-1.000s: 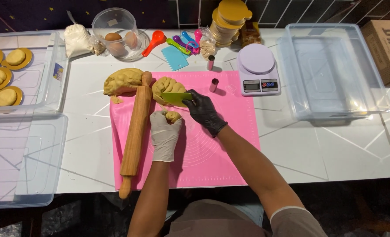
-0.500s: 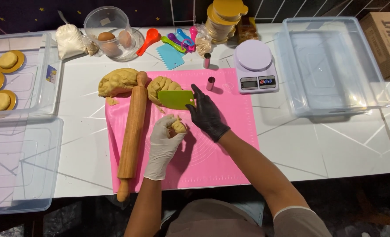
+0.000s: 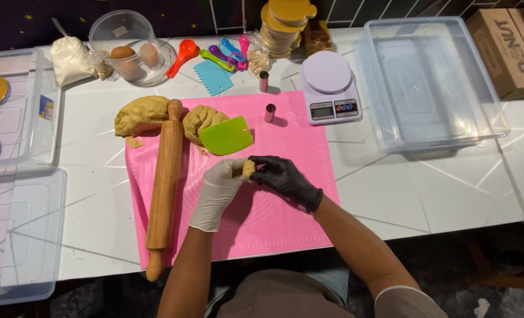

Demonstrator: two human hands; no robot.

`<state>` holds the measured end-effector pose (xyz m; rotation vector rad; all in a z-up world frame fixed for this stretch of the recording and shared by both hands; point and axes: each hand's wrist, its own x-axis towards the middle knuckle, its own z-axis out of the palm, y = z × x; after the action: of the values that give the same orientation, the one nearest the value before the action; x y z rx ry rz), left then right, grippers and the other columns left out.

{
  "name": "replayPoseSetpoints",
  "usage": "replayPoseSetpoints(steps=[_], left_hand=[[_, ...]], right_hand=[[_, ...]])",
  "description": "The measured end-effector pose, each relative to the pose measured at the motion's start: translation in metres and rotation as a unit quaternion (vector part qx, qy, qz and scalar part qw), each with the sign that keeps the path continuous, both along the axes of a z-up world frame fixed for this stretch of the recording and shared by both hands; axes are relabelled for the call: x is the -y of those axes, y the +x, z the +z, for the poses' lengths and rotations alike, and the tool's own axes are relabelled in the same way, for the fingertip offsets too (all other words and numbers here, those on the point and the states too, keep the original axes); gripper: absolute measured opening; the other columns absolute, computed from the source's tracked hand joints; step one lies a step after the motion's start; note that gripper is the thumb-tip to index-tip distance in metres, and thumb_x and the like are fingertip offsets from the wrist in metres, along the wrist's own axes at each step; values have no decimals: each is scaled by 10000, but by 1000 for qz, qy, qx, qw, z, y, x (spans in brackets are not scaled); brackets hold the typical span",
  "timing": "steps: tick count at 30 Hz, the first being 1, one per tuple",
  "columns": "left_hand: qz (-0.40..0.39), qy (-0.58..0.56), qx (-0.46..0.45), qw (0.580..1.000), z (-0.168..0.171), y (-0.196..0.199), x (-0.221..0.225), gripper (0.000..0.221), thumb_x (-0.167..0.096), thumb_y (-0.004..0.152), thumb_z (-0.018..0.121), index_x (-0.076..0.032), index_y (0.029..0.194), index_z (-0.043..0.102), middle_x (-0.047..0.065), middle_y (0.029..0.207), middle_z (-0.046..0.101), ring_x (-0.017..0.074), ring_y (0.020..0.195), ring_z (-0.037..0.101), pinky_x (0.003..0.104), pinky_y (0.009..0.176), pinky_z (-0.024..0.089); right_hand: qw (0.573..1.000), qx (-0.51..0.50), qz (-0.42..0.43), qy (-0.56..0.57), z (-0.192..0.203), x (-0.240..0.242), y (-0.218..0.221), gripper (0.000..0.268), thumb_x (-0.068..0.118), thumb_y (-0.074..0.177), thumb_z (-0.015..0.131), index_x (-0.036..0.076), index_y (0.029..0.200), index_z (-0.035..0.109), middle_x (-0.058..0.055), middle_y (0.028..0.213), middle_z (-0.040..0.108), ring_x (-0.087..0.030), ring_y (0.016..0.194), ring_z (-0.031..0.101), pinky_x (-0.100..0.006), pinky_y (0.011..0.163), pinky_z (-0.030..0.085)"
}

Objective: Cutting dough into portions using a scraper, weighing them on a digital scale, and rolling them out with a rolling pin.

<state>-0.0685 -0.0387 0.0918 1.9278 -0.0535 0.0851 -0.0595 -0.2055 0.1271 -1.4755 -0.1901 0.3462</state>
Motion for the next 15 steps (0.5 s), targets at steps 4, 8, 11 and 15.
replayPoseSetpoints(steps=[4, 8, 11, 15], left_hand=[[-43, 141, 68, 987, -59, 14, -9, 332, -115, 757, 845, -217, 1070, 799, -5, 865, 776, 170, 870, 734, 295, 818, 593], [-72, 170, 200, 962, -65, 17, -12, 529, -49, 709, 845, -181, 1214, 761, 28, 1095, 783, 256, 1010, 729, 395, 876, 597], [-56, 210, 247, 944, -60, 14, -13, 495, -132, 738, 859, -191, 1219, 755, 6, 1098, 780, 240, 986, 727, 393, 853, 601], [-12, 274, 267, 924, -46, 12, -13, 395, -337, 724, 888, -248, 1090, 768, -63, 978, 761, 191, 918, 708, 363, 782, 578]], right_hand=[[997, -57, -46, 17, 4, 2, -5, 413, -14, 784, 870, 4, 1183, 762, -118, 944, 731, -127, 759, 675, -245, 662, 618], [998, -14, -49, -46, -11, 10, 6, 380, 30, 758, 901, 73, 1121, 794, -74, 940, 745, -107, 806, 662, -266, 691, 598], [997, 9, -44, -69, -20, 11, 8, 375, 62, 761, 906, 102, 1117, 792, -47, 942, 757, -94, 813, 648, -258, 722, 587], [980, 101, -12, -169, -12, 29, 9, 460, 201, 757, 910, 204, 1199, 780, -66, 971, 799, -139, 777, 682, -311, 730, 603]])
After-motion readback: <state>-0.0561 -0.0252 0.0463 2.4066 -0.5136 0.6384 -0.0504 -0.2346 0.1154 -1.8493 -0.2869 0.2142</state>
